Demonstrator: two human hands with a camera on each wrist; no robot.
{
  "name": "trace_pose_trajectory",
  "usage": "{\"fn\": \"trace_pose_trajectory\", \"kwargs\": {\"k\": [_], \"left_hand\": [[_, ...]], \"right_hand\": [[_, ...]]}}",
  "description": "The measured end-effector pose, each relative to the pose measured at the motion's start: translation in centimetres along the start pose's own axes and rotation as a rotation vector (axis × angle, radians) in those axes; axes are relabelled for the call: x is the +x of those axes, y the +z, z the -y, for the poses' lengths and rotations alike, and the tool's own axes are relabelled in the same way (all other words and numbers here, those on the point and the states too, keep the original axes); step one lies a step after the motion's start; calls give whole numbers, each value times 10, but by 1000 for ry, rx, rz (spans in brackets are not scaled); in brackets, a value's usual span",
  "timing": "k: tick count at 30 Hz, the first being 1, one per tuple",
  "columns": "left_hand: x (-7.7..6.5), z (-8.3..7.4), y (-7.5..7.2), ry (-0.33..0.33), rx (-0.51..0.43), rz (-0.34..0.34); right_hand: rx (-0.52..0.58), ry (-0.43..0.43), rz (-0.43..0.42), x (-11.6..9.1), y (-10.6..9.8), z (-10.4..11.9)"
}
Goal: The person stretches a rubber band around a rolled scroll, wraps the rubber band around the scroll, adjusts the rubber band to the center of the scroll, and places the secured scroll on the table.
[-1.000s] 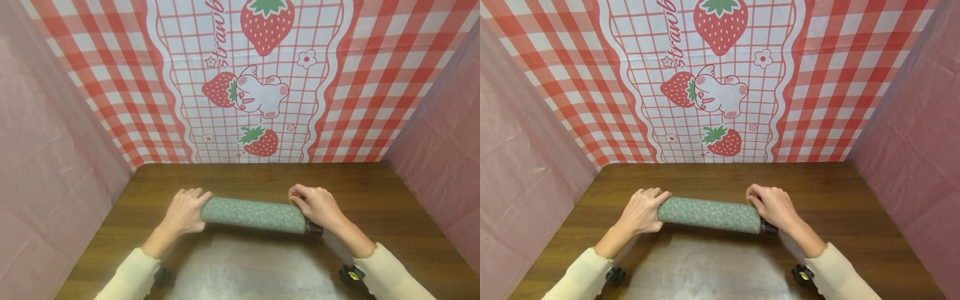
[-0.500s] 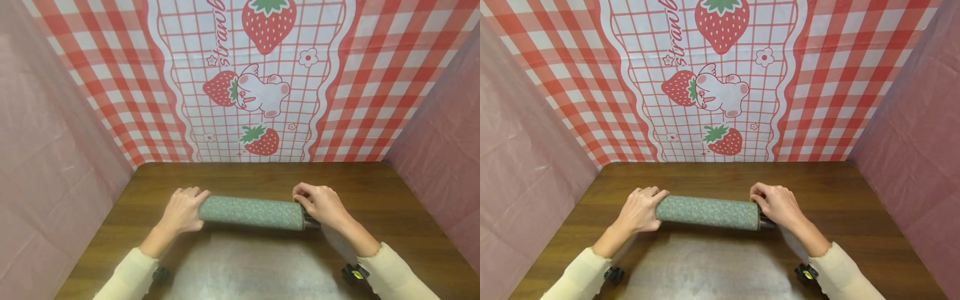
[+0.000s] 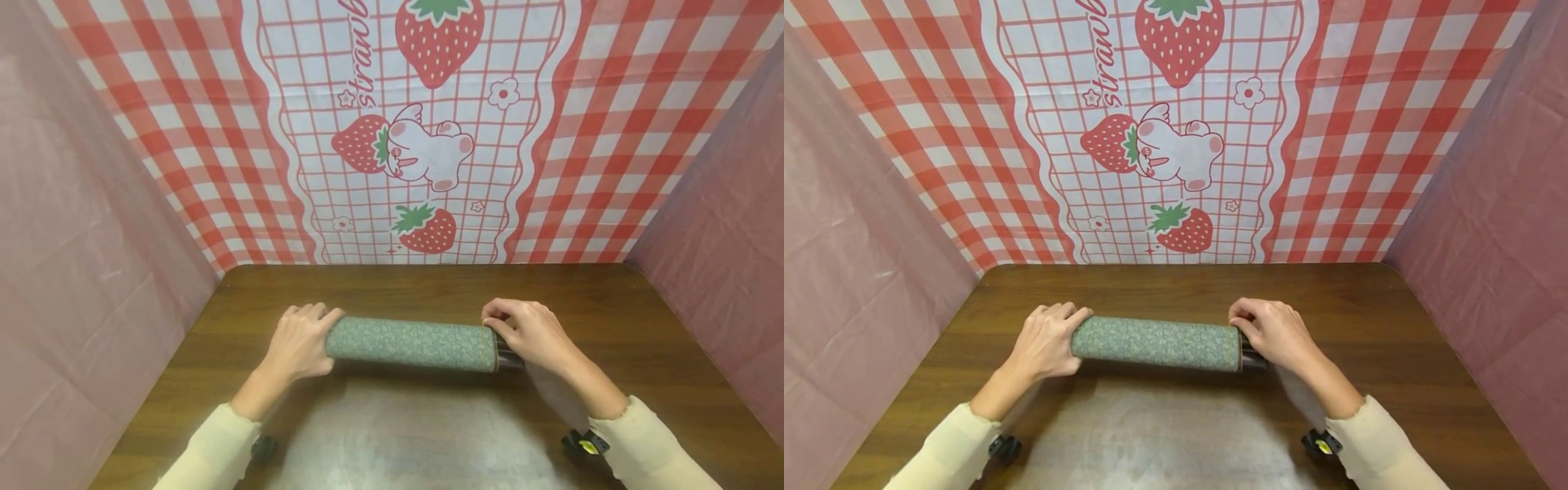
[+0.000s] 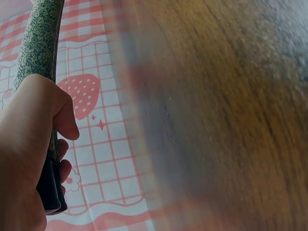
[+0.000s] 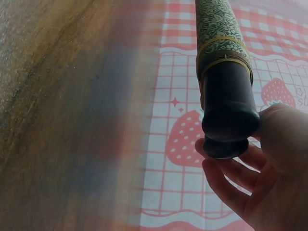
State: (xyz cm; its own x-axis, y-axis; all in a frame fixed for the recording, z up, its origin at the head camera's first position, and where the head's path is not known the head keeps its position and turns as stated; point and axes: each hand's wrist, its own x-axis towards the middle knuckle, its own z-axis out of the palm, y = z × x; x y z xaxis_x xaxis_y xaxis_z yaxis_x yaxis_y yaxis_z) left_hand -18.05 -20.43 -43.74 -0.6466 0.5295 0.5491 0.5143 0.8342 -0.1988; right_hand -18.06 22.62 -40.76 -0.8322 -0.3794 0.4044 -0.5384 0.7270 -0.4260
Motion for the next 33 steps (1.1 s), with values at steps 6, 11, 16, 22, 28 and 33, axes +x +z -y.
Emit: {"fn": "trace_pose_trajectory", "kwargs": {"k": [6, 11, 16, 22, 28, 33], "left_hand": [[-1, -1, 0, -16, -3, 2], [-1, -2, 0, -19, -14, -14], [-1, -3, 1, -21, -13, -15], [-3, -1, 1, -57, -4, 3], [-3, 0, 1, -91, -4, 35], [-3, -1, 0, -129, 9, 66]], "right_hand": [[13, 17, 41, 2, -3, 1], [21, 22, 47, 2, -4, 1], [29, 31, 45, -1, -5, -1], [-10, 8, -53, -4, -4, -4], [-79, -21, -175, -8, -2, -6], [-63, 27, -183, -11, -2, -5]]}}
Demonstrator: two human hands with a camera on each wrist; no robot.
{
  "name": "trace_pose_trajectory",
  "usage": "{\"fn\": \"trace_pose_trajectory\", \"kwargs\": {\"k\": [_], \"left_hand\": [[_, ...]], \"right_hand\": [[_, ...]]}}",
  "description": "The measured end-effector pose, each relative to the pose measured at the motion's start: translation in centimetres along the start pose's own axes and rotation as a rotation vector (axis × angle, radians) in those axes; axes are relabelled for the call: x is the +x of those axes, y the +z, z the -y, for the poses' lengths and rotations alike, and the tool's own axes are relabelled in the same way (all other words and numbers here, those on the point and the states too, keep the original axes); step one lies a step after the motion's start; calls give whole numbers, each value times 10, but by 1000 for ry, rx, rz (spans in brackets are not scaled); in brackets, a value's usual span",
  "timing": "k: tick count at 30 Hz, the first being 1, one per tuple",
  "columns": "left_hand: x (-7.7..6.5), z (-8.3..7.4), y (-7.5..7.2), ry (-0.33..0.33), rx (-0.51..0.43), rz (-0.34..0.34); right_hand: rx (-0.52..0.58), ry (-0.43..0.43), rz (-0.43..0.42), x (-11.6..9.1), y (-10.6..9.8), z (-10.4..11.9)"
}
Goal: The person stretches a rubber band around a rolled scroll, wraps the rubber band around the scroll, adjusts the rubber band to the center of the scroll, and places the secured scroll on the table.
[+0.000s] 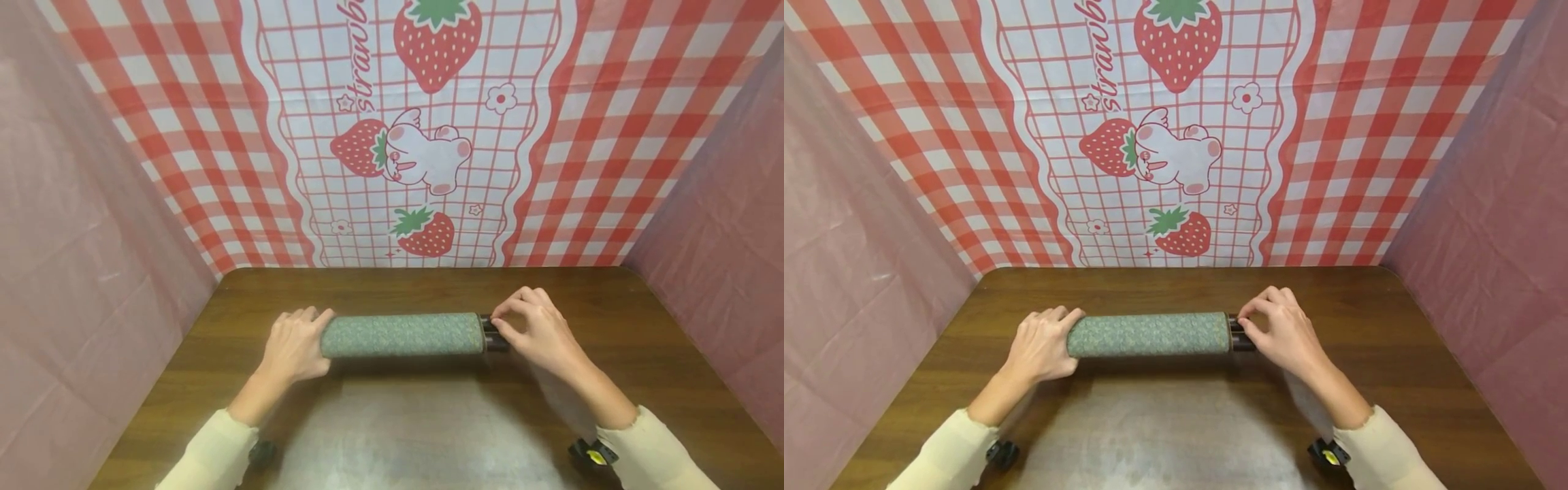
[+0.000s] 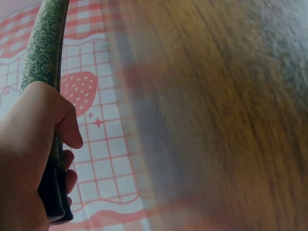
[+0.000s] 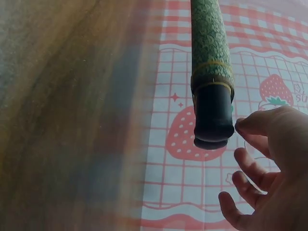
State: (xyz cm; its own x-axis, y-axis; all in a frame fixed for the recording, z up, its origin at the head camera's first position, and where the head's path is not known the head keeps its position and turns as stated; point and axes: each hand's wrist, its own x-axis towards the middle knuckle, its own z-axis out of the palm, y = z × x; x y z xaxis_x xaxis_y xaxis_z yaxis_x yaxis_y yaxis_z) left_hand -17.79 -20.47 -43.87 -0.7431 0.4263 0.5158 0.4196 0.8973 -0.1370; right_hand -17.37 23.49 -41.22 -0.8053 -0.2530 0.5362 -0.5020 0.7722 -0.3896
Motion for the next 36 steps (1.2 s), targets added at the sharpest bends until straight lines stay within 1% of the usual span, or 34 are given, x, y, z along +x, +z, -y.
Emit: {"fn": "trace_pose_trajectory", "kwargs": {"k": [6, 10, 12, 15, 19, 23, 27, 32, 36], "left_hand": [[0, -2, 0, -35, -2, 45], [0, -3, 0, -44, 5, 59], [0, -4, 0, -42, 12, 58], [0, -4, 0, -37, 26, 58], [0, -6, -1, -34, 31, 63], [0, -7, -1, -32, 29, 60], [0, -7, -2, -28, 30, 57], [0, -7, -2, -23, 35, 50], [0, -6, -1, -23, 38, 50]], "right_hand": [[14, 44, 41, -4, 3, 2], [3, 59, 62, -7, 6, 4], [-12, 53, 77, -9, 7, 5], [-37, 21, 86, -11, 9, 6], [-39, -15, 74, -12, 12, 7], [9, 15, 67, -13, 13, 9], [44, 53, 78, -13, 13, 11], [48, 57, 75, -13, 14, 12], [39, 42, 36, -12, 16, 12]]}}
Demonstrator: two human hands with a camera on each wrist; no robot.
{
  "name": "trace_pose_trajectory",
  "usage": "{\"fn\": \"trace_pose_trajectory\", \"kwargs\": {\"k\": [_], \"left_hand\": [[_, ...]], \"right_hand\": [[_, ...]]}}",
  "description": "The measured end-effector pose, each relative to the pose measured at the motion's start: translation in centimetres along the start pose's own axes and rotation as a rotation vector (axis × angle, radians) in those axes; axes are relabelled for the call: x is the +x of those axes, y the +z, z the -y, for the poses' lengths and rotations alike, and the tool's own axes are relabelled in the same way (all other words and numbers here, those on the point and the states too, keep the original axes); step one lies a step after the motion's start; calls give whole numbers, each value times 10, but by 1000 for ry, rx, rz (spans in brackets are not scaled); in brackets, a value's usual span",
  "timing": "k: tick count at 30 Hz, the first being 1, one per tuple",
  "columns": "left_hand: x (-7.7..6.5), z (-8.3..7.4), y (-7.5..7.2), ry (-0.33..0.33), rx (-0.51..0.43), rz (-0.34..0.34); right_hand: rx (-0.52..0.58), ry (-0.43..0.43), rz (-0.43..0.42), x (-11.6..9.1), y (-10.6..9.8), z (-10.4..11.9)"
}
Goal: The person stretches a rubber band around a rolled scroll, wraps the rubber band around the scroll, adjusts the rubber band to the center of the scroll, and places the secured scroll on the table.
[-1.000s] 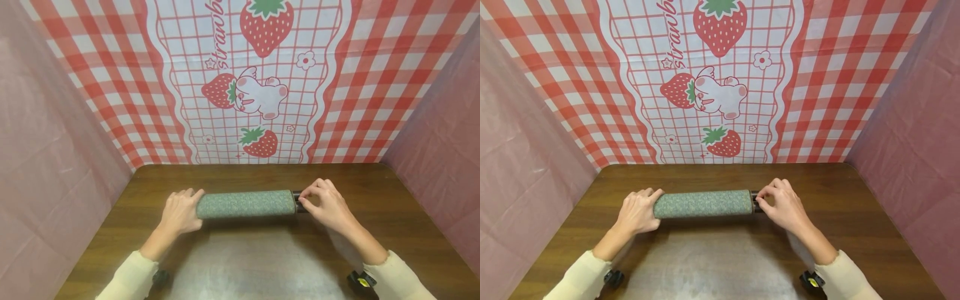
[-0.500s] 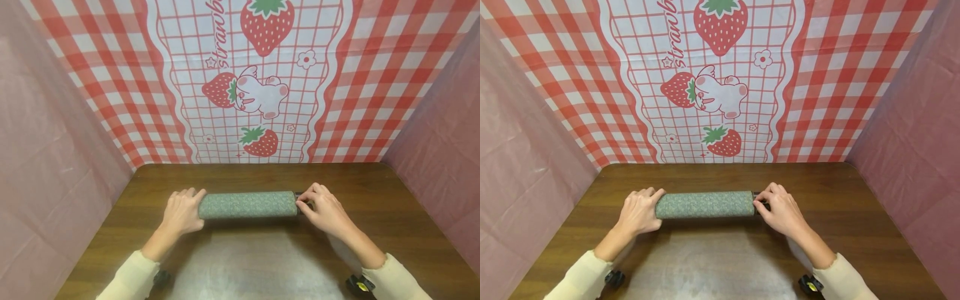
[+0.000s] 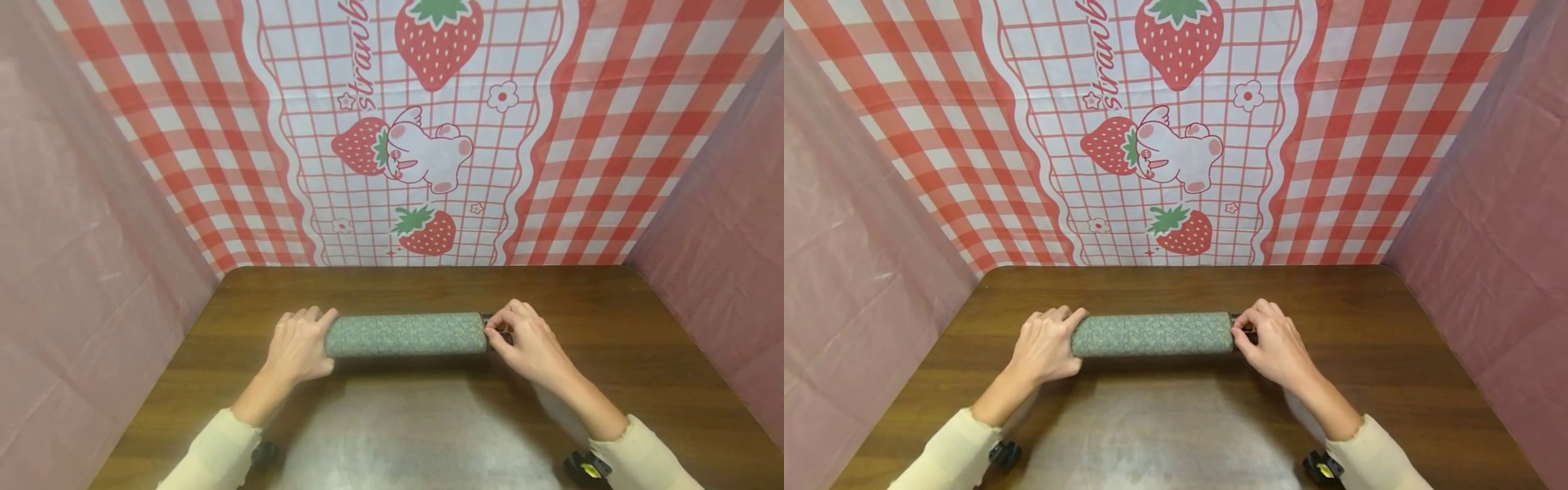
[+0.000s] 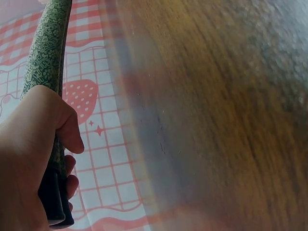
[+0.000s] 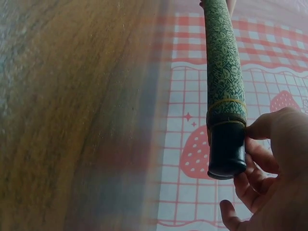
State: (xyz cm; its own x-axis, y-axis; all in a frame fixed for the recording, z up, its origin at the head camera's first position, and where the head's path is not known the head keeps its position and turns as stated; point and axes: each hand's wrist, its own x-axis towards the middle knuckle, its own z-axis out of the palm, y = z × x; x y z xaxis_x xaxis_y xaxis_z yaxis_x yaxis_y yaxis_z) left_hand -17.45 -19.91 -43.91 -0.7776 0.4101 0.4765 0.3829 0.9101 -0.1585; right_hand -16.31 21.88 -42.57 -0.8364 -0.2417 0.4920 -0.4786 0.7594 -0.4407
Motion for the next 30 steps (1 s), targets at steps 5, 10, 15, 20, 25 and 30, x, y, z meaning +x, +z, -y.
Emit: {"fn": "trace_pose_trajectory", "kwargs": {"k": [5, 10, 15, 20, 25, 30], "left_hand": [[1, -2, 0, -4, -4, 16], [1, -3, 0, -17, -14, 18], [0, -5, 2, -28, -23, 5], [-1, -6, 2, -49, -31, 14], [0, -8, 0, -97, -47, 81], [4, -9, -5, -140, -43, 154]], "right_hand": [[-8, -23, -43, 1, 1, -2], [-13, -28, -61, 4, -2, -2], [-4, 10, -71, 5, -7, -1], [13, -3, -86, 5, -8, 1], [19, -43, -109, 4, -6, 1], [30, -73, -114, 2, -3, 0]]}}
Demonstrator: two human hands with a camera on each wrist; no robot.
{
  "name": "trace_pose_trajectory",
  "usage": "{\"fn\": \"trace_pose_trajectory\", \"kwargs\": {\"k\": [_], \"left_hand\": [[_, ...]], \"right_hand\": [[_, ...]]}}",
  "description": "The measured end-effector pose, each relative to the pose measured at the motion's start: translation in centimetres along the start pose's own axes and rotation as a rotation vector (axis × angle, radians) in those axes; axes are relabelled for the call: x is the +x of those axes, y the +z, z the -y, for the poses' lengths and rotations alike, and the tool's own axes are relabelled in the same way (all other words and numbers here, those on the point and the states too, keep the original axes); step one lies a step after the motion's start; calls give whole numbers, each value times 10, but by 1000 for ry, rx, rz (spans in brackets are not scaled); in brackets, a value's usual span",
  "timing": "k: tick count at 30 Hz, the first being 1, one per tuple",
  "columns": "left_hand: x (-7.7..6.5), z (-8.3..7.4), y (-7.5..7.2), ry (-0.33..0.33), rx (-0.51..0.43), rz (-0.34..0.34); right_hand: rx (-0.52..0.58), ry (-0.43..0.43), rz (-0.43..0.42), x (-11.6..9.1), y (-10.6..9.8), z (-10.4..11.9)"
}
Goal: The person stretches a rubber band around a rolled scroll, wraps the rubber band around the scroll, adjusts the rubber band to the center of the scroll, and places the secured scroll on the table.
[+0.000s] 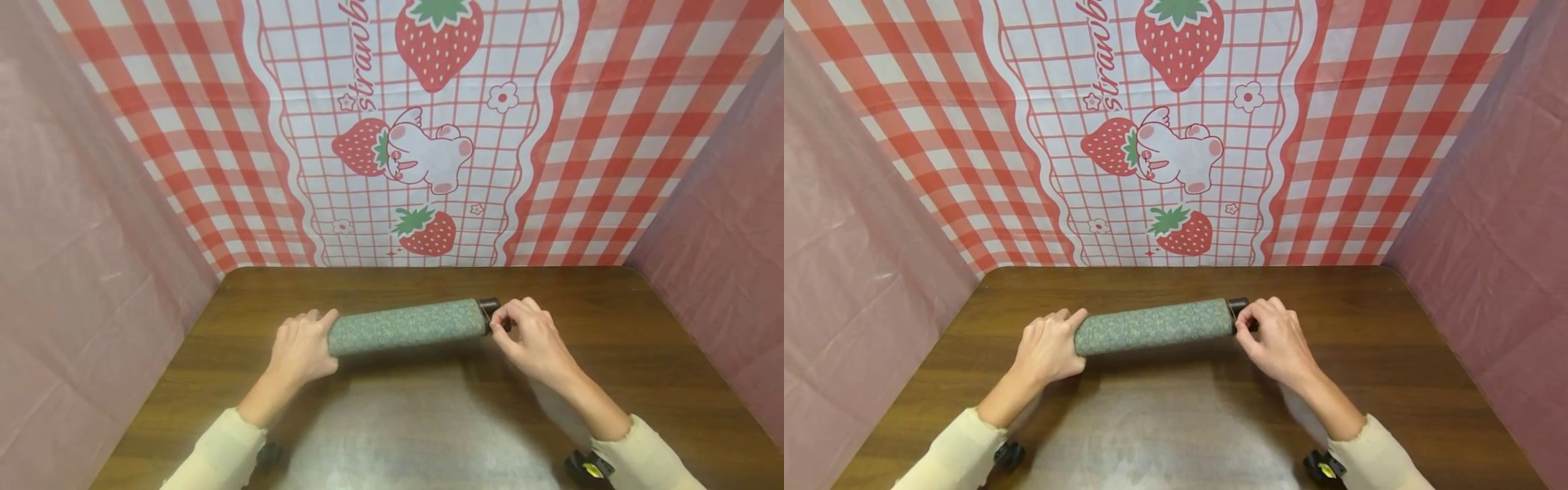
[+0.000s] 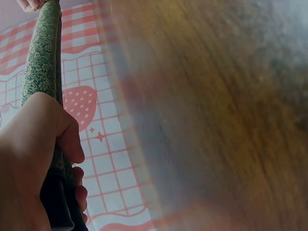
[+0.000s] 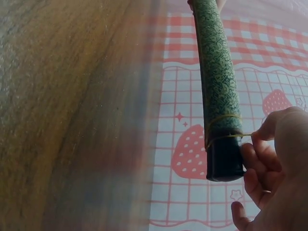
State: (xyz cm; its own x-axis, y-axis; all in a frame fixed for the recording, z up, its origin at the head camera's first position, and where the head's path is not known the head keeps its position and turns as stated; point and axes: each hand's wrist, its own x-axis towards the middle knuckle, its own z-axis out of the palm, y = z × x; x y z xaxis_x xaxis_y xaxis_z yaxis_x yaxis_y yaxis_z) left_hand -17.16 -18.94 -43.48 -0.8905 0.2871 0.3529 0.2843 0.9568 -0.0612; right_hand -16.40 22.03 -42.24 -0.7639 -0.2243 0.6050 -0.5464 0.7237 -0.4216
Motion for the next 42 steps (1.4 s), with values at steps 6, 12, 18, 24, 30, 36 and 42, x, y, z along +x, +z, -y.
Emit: {"fn": "trace_pose_trajectory", "kwargs": {"k": [6, 12, 18, 24, 30, 36, 42], "left_hand": [[1, 1, -4, -29, -11, 57], [2, 4, -6, -39, -14, 67], [3, 5, -7, -42, -14, 66], [2, 5, -6, -36, -8, 35], [3, 4, -6, -41, -11, 33], [3, 2, -5, -55, -8, 53], [2, 2, -5, -47, -10, 23]], "right_hand": [[17, -70, 24, 0, 1, -3], [55, -118, 53, -1, 0, -5], [69, -120, 78, -3, 0, -4], [71, -105, 89, -6, 1, -3], [95, -80, 83, -8, 3, -1], [119, -17, 102, -10, 5, 3], [158, 56, 137, -11, 5, 7]]}}
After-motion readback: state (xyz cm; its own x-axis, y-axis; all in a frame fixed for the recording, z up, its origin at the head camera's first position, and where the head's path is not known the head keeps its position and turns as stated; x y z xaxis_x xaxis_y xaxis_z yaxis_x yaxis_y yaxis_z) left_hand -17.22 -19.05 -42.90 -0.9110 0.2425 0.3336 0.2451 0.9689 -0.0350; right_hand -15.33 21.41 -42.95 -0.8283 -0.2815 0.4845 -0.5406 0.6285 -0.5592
